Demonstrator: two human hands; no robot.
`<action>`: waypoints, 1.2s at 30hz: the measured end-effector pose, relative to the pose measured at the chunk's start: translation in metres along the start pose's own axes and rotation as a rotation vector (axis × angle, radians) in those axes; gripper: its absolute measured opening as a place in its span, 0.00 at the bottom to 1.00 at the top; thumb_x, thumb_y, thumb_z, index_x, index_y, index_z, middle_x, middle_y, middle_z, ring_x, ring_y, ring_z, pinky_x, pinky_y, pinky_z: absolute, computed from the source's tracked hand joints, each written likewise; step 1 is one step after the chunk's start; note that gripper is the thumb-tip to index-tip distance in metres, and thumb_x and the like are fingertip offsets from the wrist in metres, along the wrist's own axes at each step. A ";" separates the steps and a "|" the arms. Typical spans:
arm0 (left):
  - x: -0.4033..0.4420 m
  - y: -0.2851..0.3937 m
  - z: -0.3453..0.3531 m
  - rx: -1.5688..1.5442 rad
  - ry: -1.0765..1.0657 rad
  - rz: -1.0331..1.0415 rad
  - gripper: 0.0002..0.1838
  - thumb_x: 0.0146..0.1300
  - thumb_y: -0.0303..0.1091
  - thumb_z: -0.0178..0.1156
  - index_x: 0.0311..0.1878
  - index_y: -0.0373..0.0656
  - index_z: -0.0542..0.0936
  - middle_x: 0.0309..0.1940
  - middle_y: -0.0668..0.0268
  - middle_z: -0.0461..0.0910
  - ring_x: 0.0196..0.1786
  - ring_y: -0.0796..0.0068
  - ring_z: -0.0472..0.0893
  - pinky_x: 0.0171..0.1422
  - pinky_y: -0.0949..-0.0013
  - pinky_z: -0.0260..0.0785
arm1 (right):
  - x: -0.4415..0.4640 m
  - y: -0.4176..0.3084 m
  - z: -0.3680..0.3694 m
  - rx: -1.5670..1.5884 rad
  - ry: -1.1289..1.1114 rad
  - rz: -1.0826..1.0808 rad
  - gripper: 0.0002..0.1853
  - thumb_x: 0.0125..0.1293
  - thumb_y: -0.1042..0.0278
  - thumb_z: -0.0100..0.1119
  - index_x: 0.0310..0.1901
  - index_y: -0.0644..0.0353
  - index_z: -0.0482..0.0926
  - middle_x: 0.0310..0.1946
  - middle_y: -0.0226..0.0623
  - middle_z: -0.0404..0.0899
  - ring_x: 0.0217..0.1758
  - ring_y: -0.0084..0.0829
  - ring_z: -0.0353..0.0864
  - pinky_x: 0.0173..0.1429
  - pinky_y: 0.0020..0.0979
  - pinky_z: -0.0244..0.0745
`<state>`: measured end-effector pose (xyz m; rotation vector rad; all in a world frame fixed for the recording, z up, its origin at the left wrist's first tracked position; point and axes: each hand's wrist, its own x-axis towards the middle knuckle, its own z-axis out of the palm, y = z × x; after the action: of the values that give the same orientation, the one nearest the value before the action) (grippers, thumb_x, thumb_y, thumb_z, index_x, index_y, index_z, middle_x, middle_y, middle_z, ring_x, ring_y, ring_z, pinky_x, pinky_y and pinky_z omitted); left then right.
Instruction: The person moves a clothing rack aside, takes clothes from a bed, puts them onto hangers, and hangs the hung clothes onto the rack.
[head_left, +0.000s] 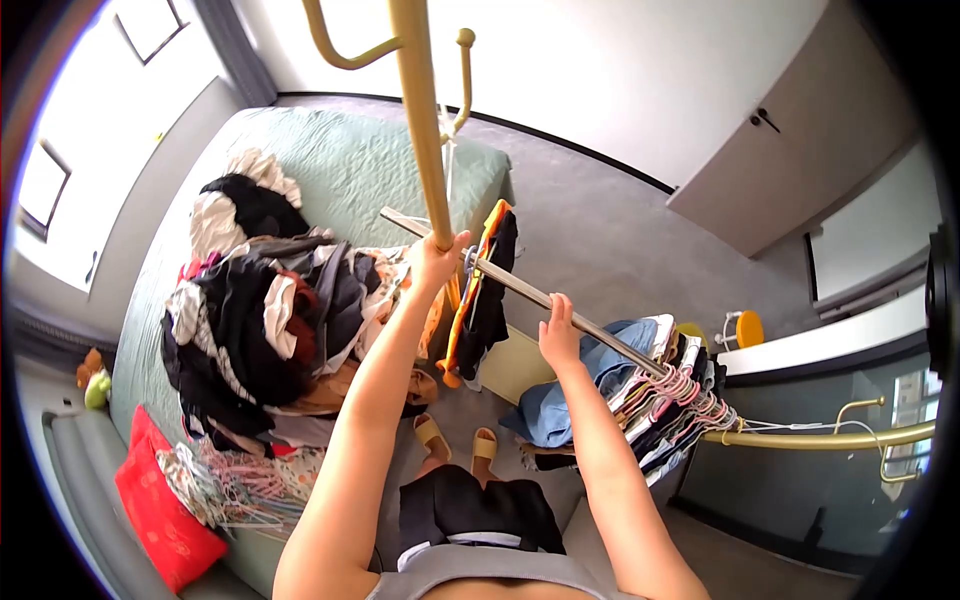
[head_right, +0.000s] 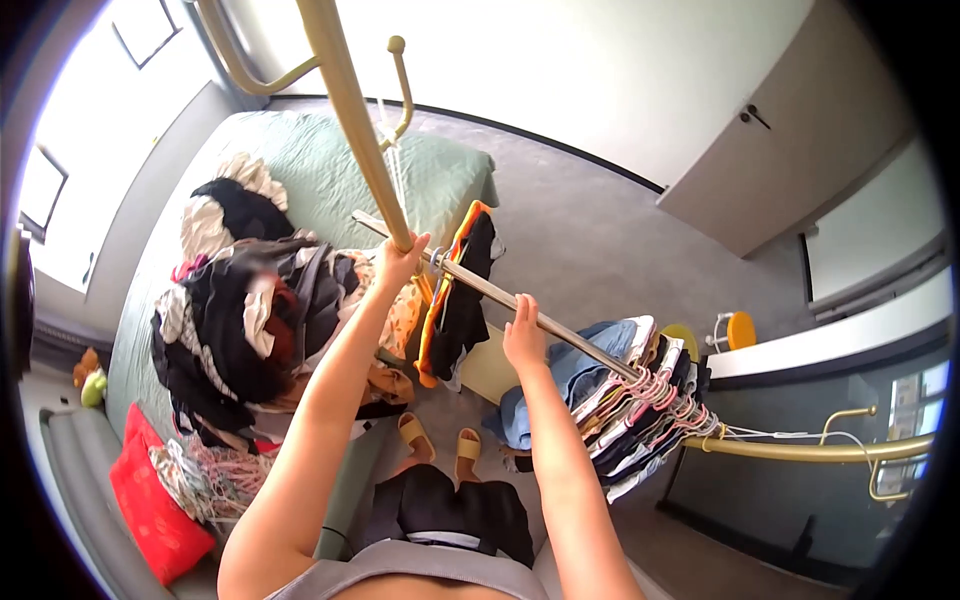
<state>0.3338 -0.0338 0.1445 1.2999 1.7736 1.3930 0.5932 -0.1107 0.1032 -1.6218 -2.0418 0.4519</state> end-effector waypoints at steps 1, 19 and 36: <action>-0.011 0.008 -0.009 0.035 -0.013 0.006 0.19 0.56 0.44 0.64 0.20 0.41 0.71 0.11 0.71 0.67 0.16 0.83 0.67 0.21 0.72 0.59 | -0.004 -0.001 0.001 -0.001 -0.003 -0.029 0.31 0.55 0.73 0.56 0.60 0.58 0.55 0.62 0.43 0.54 0.55 0.49 0.71 0.50 0.41 0.74; -0.250 -0.093 -0.195 0.331 0.393 -0.069 0.18 0.58 0.34 0.57 0.51 0.39 0.73 0.47 0.53 0.75 0.52 0.54 0.73 0.57 0.61 0.65 | -0.105 -0.173 0.096 0.526 0.105 -0.362 0.24 0.52 0.84 0.46 0.54 0.62 0.68 0.55 0.46 0.65 0.44 0.40 0.75 0.44 0.31 0.75; -0.231 -0.187 -0.513 0.486 0.532 -0.355 0.26 0.49 0.24 0.50 0.56 0.35 0.70 0.37 0.42 0.77 0.41 0.47 0.78 0.47 0.57 0.72 | -0.208 -0.457 0.248 0.637 -0.502 -0.297 0.18 0.55 0.73 0.53 0.50 0.60 0.73 0.45 0.40 0.75 0.38 0.31 0.79 0.44 0.32 0.74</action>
<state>-0.0763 -0.4605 0.1034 0.7885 2.6758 1.2124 0.1205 -0.4112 0.1093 -0.8613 -2.1080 1.3370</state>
